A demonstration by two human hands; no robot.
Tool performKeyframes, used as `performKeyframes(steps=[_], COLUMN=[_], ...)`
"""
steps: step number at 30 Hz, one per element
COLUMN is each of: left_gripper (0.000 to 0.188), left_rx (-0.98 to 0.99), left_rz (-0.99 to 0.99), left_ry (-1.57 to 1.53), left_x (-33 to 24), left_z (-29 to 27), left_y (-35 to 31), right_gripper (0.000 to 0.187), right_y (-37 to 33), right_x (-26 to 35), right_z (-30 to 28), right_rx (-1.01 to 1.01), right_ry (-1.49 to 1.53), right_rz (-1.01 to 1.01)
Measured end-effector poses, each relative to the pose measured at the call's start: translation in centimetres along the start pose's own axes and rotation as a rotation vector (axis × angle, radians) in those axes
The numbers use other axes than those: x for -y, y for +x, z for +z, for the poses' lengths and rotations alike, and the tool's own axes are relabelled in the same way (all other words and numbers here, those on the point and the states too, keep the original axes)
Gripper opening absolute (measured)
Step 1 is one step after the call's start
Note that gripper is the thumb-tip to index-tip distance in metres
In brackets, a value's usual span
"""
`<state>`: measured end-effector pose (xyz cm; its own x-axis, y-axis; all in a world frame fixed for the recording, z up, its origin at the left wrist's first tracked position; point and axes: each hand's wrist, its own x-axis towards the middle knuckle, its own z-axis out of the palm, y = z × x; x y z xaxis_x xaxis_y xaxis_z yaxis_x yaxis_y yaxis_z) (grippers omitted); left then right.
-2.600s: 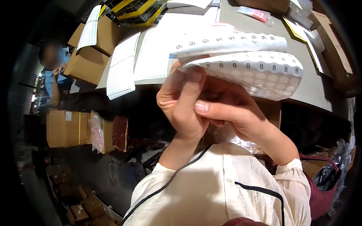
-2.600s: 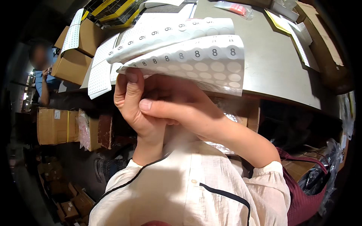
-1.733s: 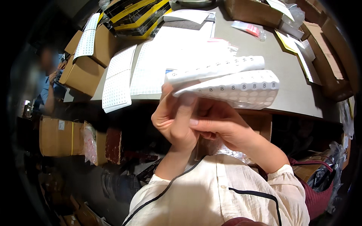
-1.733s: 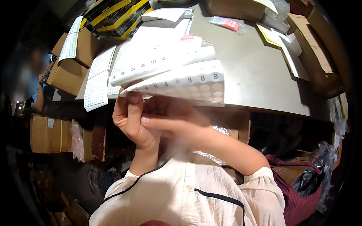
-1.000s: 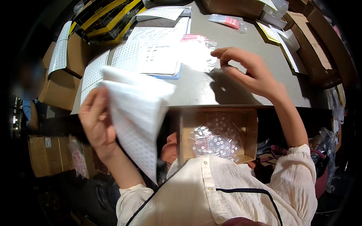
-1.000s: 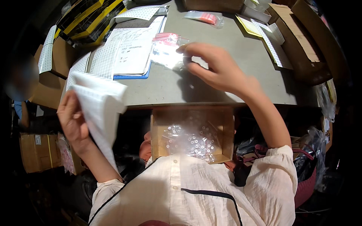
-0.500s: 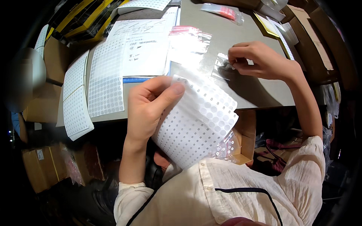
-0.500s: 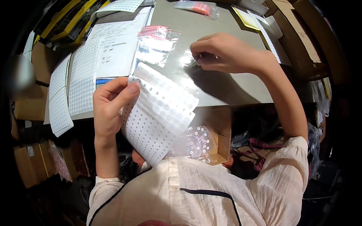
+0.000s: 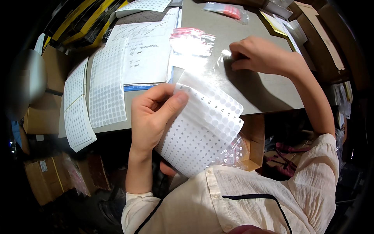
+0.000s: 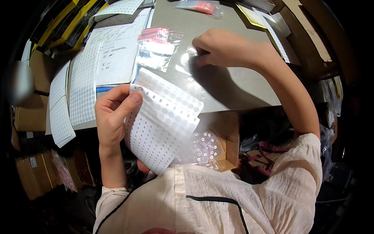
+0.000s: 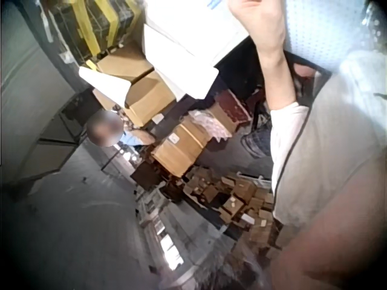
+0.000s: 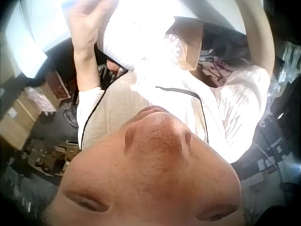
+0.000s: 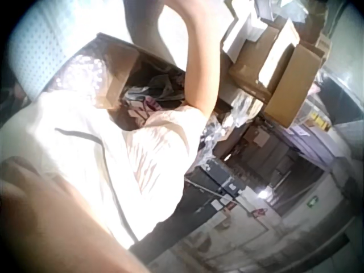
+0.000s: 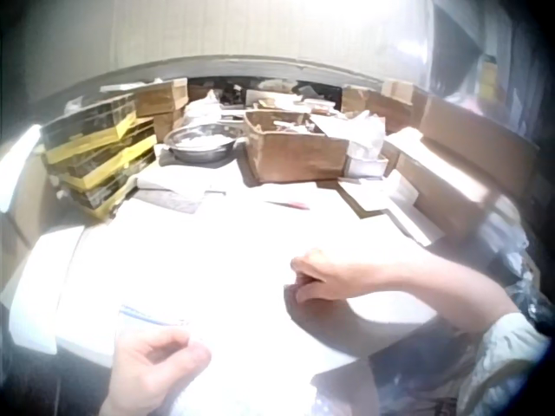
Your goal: The person peels small circular stickers from a white perforated sheet by hand. They repeatedly pick up individual stickers and place them into a clear plastic bag on the table. The task involves repetitive peeling and transferring of the stickers.
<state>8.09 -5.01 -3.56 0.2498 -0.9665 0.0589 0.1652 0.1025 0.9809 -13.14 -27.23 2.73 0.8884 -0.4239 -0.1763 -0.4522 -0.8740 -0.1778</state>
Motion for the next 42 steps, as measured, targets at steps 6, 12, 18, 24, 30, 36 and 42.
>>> performKeyframes(steps=[6,12,18,24,30,36,42], left_gripper=[0.016,0.014,0.015,0.015,0.016,0.014,0.013], left_rx=[-0.130,-0.182,-0.192,-0.208,-0.217,-0.216,-0.286], left_rz=[0.073,0.154,0.157,0.146,0.105,0.147,0.296], left_ry=[0.057,0.066,0.072,0.096,0.076,-0.026,-0.178], left_x=[0.0,0.7,0.6,0.6,0.5,0.5,0.7], left_z=[0.9,1.2,1.5,1.4,1.4,0.5,-1.9], left_y=[-0.4,-0.6,-0.8,-0.6,-0.4,-0.9,-2.2], right_gripper=[0.035,0.024,0.026,0.021,0.017,0.021,0.033], right_y=[-2.3,-6.8,-7.0,-7.3,-3.4,-0.6,-1.7], right_x=[1.7,7.2,8.4,8.0,3.2,0.9,-0.5], right_z=[0.1,2.4,4.9,5.1,3.2,4.0,2.7], right_rx=[-0.244,-0.266,-0.578,-0.641,-0.422,-0.345,-0.224], right_ry=[0.150,0.419,0.275,0.109,0.653,0.197,0.298], right_rz=[-0.003,-0.167,-0.193,-0.294,0.100,0.059,0.115])
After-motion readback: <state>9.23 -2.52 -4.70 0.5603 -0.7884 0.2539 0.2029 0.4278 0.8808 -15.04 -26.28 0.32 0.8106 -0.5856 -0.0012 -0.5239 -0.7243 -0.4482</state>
